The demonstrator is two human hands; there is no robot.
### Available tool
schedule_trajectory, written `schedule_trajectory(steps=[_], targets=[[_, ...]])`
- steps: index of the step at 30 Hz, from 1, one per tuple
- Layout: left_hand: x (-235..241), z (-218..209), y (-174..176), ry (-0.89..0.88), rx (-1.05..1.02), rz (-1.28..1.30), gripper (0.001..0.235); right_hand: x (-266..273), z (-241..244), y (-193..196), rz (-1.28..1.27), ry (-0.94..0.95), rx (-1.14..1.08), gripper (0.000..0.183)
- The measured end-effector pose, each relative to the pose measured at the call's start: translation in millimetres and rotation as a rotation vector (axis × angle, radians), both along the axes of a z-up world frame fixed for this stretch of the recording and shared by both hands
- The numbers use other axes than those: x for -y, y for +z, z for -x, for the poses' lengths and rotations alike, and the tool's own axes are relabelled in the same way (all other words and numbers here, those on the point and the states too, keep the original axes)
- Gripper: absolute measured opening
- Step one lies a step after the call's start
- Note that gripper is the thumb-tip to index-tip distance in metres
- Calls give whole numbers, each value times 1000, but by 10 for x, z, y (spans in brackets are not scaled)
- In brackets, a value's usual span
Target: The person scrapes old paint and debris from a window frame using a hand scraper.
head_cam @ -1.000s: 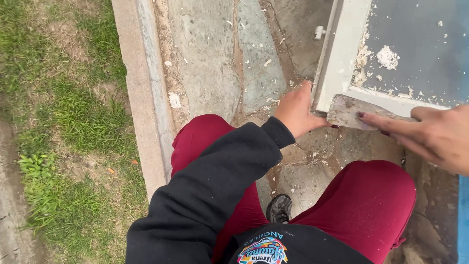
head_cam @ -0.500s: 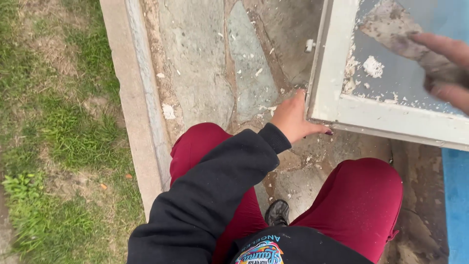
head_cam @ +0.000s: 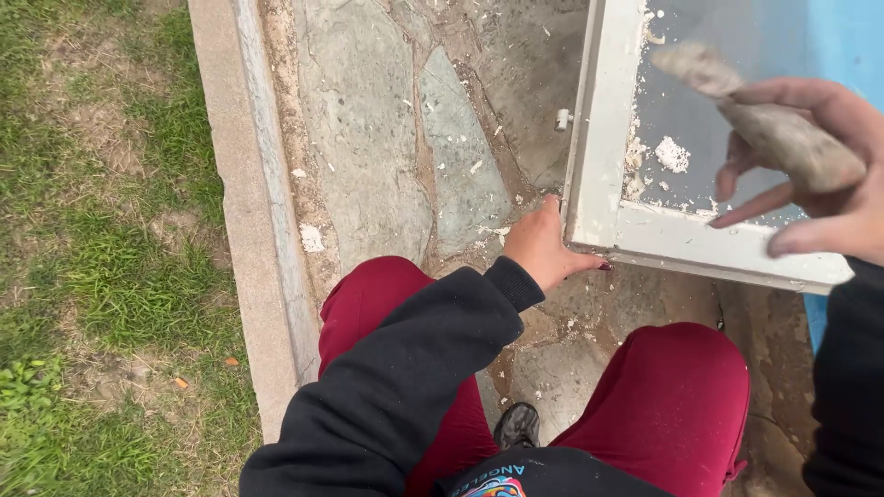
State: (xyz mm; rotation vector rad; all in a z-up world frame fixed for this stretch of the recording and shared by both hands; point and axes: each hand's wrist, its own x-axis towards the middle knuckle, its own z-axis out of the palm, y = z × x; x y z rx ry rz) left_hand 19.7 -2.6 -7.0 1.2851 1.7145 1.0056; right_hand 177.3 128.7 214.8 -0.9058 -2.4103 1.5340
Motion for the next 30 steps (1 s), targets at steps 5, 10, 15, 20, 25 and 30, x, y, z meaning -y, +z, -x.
schedule_trajectory(steps=[5,10,15,20,25,30], targets=[[22,38,86,-16,57,7,76,-45,223,-213,-594,-9,-116,25],[-4,6,25,-5,31,25,83,-529,356,-659,-492,-37,-210,11],[-20,41,22,-24,33,-4,84,-720,278,-930,89,-89,-253,42],[-3,56,32,-30,38,-17,83,-460,175,-584,-117,-59,187,46],[1,35,30,-32,36,-15,82,-769,79,-839,113,-118,-275,41],[42,59,97,-25,41,15,77,-738,289,-916,-182,-74,-64,70]])
